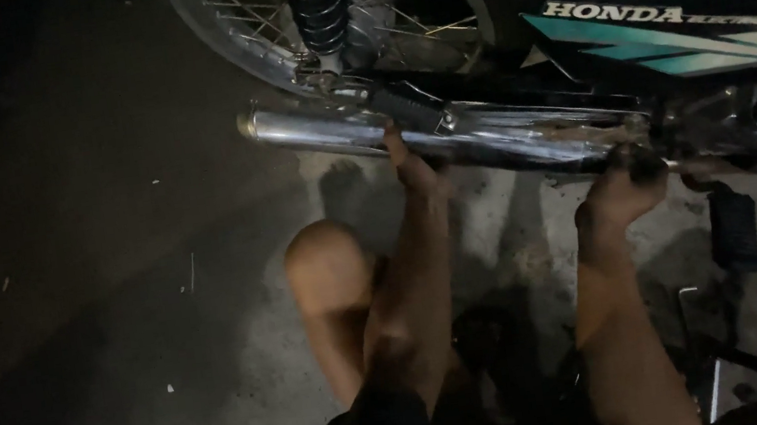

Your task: Loosening and removing bolts from a motorcycle exhaust pipe and handling the hardware.

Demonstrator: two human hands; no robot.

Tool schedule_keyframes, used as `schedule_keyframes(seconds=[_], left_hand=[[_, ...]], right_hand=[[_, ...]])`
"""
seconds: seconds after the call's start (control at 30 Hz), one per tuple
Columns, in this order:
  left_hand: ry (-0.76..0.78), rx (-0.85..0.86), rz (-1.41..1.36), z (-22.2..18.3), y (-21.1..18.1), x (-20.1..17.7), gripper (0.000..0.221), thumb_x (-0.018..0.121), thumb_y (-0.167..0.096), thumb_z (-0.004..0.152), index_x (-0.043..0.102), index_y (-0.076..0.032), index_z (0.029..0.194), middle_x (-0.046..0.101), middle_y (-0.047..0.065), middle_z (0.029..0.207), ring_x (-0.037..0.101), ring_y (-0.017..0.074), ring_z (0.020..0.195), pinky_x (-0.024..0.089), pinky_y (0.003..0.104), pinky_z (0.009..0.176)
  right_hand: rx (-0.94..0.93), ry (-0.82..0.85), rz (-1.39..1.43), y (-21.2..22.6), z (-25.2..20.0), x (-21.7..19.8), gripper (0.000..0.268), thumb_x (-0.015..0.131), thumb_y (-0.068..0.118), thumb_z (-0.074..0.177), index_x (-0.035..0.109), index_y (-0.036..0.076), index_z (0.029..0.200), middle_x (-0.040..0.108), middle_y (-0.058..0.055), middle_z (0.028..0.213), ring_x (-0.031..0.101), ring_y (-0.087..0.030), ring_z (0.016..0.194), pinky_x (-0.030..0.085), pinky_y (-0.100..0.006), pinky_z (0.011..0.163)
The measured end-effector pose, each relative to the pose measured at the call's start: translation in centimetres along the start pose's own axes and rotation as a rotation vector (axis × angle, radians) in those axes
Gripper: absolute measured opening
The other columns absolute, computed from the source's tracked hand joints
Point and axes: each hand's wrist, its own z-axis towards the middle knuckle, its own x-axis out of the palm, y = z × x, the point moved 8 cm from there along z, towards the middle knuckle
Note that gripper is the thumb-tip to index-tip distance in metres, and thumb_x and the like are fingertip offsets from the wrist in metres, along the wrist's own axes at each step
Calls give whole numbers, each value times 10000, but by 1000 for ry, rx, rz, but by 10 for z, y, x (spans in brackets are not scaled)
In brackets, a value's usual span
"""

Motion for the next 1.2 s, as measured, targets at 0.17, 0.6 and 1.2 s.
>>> schedule_keyframes(seconds=[0.17, 0.6, 1.2], left_hand=[[-236, 53, 135, 28, 9, -43, 765, 753, -609, 890, 600, -58, 1398, 598, 253, 1357, 593, 398, 1279, 496, 567, 1084], [-68, 23, 75, 27, 7, -29, 561, 773, -671, 863, 784, -162, 1098, 740, 139, 1146, 690, 289, 1119, 541, 522, 1069], [-41, -34, 59, 72, 26, -65, 680, 753, -644, 889, 725, -53, 1224, 647, 229, 1323, 574, 389, 1280, 453, 583, 1151]], right_hand=[[-145, -188, -133, -10, 4, -10, 171, 828, -93, 829, 696, -29, 916, 688, -184, 885, 708, -298, 838, 524, -384, 825], [74, -109, -126, 5, -2, 1, 184, 766, -58, 855, 631, 0, 966, 643, -150, 930, 619, -191, 936, 472, -408, 896], [216, -111, -122, -9, -3, -3, 198, 753, -15, 920, 594, 15, 1034, 594, -116, 976, 578, -198, 1007, 475, -386, 937]])
